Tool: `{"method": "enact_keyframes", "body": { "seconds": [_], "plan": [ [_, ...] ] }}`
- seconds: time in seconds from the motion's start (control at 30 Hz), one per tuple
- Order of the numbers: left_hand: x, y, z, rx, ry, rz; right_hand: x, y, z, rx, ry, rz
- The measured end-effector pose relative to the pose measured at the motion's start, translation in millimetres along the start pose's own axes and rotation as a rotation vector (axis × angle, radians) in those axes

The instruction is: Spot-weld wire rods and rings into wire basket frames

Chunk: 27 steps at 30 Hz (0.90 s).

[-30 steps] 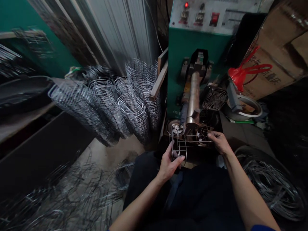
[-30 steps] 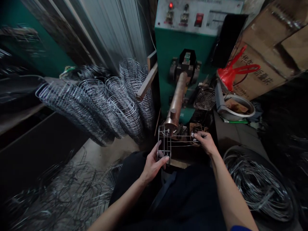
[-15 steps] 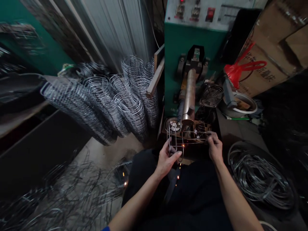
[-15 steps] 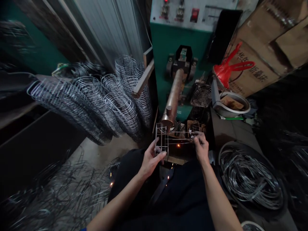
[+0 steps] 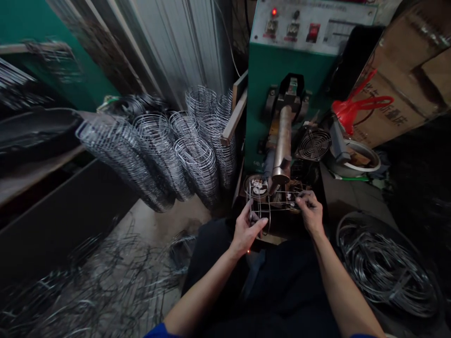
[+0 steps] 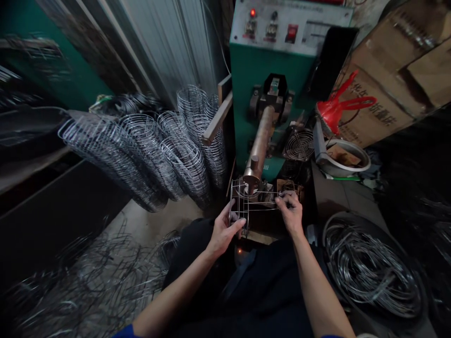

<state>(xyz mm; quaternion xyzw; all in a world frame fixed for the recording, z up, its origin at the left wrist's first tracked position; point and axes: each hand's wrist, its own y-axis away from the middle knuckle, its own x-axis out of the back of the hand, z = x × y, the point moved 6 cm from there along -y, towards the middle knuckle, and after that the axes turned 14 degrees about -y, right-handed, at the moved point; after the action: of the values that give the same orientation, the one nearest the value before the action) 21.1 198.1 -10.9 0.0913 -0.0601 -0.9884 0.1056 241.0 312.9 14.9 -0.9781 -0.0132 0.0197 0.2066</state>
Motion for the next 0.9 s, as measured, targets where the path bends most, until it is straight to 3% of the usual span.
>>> {"method": "enact_keyframes", "body": {
  "seconds": [0.9],
  "plan": [
    [-2.5,-31,3,-0.066,-0.04,-0.022,-8,-29,7,0.018,0.04,-0.021]
  ]
}}
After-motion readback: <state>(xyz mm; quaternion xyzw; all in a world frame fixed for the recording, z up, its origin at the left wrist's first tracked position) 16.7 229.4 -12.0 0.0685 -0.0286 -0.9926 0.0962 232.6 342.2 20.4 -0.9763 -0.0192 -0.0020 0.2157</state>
